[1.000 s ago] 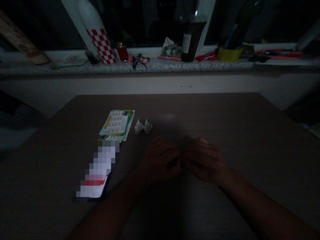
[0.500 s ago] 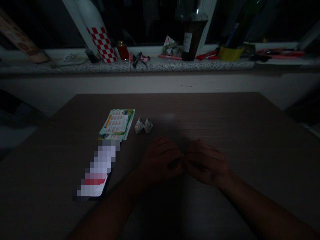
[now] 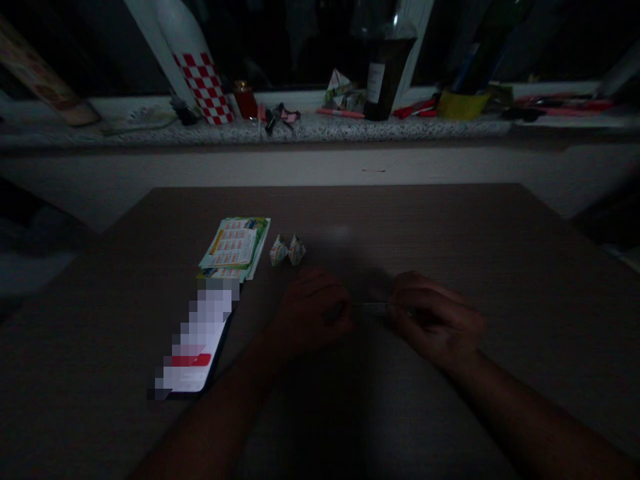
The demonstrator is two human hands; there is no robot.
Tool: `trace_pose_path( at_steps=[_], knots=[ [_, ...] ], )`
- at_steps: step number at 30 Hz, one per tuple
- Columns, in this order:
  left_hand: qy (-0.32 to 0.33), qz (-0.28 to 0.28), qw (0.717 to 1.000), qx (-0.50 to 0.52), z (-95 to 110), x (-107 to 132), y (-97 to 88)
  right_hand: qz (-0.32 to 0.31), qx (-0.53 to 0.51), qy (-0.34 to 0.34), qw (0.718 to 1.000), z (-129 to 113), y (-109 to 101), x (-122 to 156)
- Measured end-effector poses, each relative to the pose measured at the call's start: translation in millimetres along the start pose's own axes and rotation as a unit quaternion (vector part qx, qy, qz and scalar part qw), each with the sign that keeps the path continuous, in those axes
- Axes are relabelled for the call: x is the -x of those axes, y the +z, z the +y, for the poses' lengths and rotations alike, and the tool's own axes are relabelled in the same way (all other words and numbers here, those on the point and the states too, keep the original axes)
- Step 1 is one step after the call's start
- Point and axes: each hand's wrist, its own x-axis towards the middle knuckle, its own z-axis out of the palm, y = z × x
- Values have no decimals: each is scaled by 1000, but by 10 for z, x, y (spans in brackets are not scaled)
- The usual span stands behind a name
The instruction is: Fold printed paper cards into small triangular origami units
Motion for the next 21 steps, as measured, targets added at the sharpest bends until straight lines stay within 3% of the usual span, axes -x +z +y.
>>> trace_pose_path(
  at_steps=[6,14,16,21],
  knots=[
    [-66,47,997,-5,-57,51,-65,63,22,99,993,108,-79,9],
    [-69,-9,997,19,64,36,11,-60,-17,276,959,293,132,117],
    [-67,-51,996,21,42,33,31,-119,10,271,955,335,144,129],
    [-55,-161,985,22,8,47,92,-244,111,139,953,390,58,87]
  ],
)
